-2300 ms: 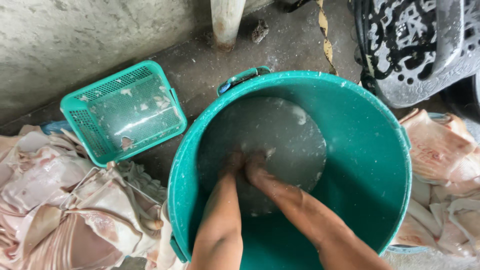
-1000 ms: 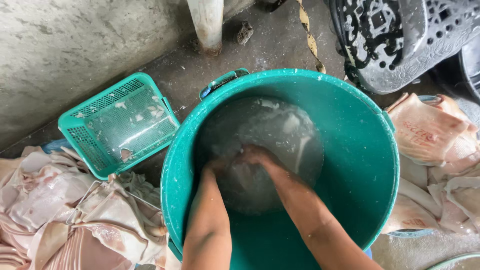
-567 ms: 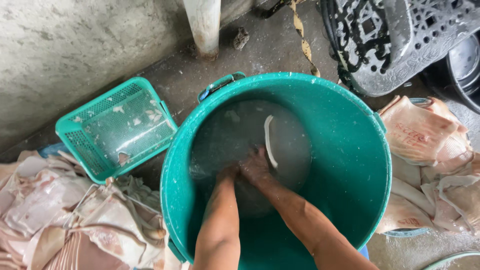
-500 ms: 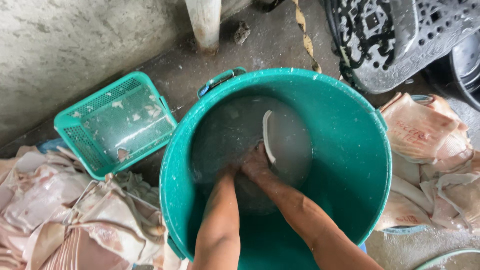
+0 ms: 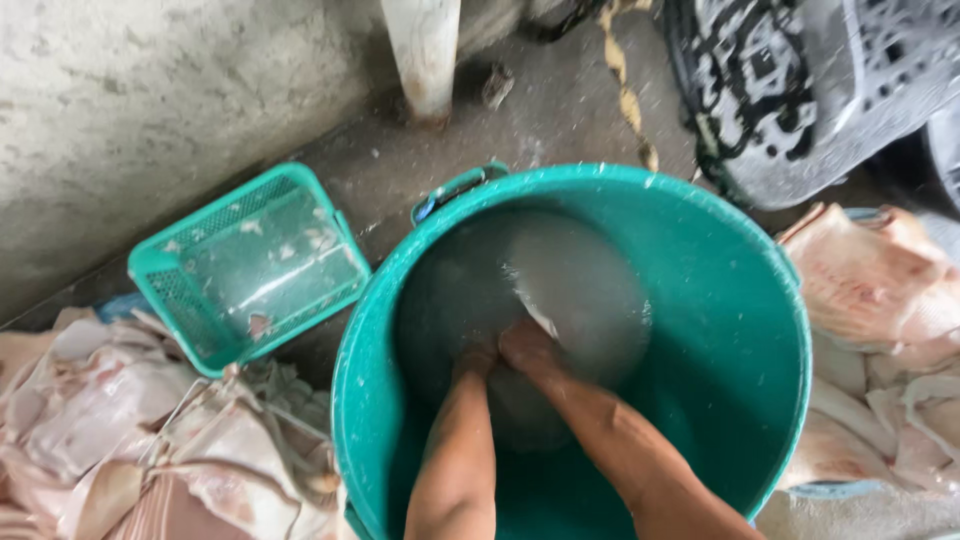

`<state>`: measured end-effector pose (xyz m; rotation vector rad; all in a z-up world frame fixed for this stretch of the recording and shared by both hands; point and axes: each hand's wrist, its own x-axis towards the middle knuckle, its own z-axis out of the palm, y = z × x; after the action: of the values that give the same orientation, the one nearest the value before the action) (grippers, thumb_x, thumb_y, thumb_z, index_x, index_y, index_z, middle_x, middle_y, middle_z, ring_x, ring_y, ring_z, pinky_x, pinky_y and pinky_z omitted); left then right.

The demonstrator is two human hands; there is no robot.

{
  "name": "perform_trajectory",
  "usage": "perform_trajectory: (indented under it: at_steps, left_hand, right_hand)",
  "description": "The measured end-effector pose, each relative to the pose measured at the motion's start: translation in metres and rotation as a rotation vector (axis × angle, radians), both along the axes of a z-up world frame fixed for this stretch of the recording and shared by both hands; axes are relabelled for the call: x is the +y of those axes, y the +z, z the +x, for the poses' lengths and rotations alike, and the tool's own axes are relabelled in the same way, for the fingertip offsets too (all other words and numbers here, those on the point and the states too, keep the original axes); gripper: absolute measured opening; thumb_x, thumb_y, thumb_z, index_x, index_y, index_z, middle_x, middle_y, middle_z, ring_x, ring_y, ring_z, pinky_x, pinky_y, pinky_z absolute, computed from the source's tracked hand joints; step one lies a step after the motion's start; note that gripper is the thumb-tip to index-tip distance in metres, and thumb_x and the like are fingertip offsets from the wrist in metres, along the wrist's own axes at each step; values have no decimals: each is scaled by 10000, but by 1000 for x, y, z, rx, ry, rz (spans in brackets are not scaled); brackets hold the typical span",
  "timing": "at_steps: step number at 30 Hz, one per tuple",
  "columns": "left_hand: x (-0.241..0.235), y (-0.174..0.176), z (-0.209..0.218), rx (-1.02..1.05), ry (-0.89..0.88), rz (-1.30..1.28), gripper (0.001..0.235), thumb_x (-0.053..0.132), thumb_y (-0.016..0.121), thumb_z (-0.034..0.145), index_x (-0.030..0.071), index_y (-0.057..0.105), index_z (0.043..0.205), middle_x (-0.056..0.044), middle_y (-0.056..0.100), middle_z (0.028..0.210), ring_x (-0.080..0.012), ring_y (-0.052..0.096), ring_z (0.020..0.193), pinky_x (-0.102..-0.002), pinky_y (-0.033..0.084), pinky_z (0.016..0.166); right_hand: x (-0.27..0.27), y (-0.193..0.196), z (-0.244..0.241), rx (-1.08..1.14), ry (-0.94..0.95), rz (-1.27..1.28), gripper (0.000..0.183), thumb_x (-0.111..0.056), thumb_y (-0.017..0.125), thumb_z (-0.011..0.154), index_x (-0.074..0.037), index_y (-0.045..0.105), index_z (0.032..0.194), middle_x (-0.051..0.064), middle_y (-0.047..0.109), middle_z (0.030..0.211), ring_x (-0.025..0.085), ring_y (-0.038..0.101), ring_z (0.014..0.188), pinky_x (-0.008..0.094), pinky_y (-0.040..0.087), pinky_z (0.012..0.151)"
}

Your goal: The person washes sheets of animal skin by hand in a bucket of water and then transfers them to a larger basin.

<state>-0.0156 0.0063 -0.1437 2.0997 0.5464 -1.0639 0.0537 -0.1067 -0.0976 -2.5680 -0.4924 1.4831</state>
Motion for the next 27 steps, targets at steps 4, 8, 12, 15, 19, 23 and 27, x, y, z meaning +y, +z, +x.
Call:
perform_trajectory:
  at_steps: [4, 8, 12, 15, 19, 23, 27]
  left_hand:
    - [-21, 1, 5, -47, -265, 86, 469, 373, 421, 1056, 153, 701, 1361, -140, 647, 1448, -295, 617, 1355, -462, 459, 1184]
    - [-34, 5, 6, 65, 48, 8, 478, 421, 446, 1046, 138, 688, 1347, -165, 634, 1425, -334, 594, 1337, -483, 439, 1158]
    - [-31, 8, 9, 3, 43, -64, 466, 419, 521, 968, 167, 702, 1315, -131, 649, 1418, -313, 604, 1334, -456, 447, 1148]
    - [-28, 9, 1, -71, -123, -68, 466, 419, 576, 909, 189, 713, 1291, -106, 659, 1413, -298, 612, 1332, -436, 454, 1140]
    - [-19, 7, 1, -59, -2, -84, 405, 391, 536, 952, 186, 698, 1261, -134, 625, 1370, -349, 565, 1291, -485, 421, 1083]
    - [-23, 1, 2, -104, -242, -12, 403, 412, 554, 942, 159, 746, 1190, -159, 686, 1278, -351, 667, 1179, -486, 504, 1021]
    - [-38, -3, 2, 6, -68, -7, 449, 474, 580, 919, 134, 765, 1145, -175, 696, 1253, -334, 668, 1184, -441, 523, 1035]
  right_hand:
    - [-34, -2, -12, -1, -153, -16, 292, -226, 529, 946, -112, 751, 1098, 114, 715, 1190, 315, 576, 1230, 571, 362, 1067]
    - [-36, -21, -7, 18, -339, -46, 293, -231, 536, 944, -107, 745, 1108, 114, 714, 1188, 310, 580, 1219, 562, 371, 1058]
    - [-24, -35, 8, 43, -455, -56, 296, -236, 542, 943, -103, 739, 1118, 113, 713, 1187, 306, 584, 1208, 553, 380, 1050]
    - [-27, -38, 3, 73, -506, -74, 298, -239, 546, 941, -100, 735, 1125, 112, 712, 1185, 302, 587, 1201, 546, 386, 1043]
    - [-25, -42, 2, 112, -575, -51, 303, -244, 553, 940, -95, 729, 1135, 112, 710, 1183, 298, 591, 1190, 536, 395, 1035]
    - [-26, -46, 0, 143, -641, 18, 308, -249, 559, 938, -91, 723, 1144, 111, 709, 1182, 293, 596, 1179, 527, 404, 1026]
    - [-34, -48, -3, 179, -712, 49, 315, -255, 565, 936, -87, 718, 1154, 110, 708, 1180, 289, 600, 1169, 517, 412, 1018]
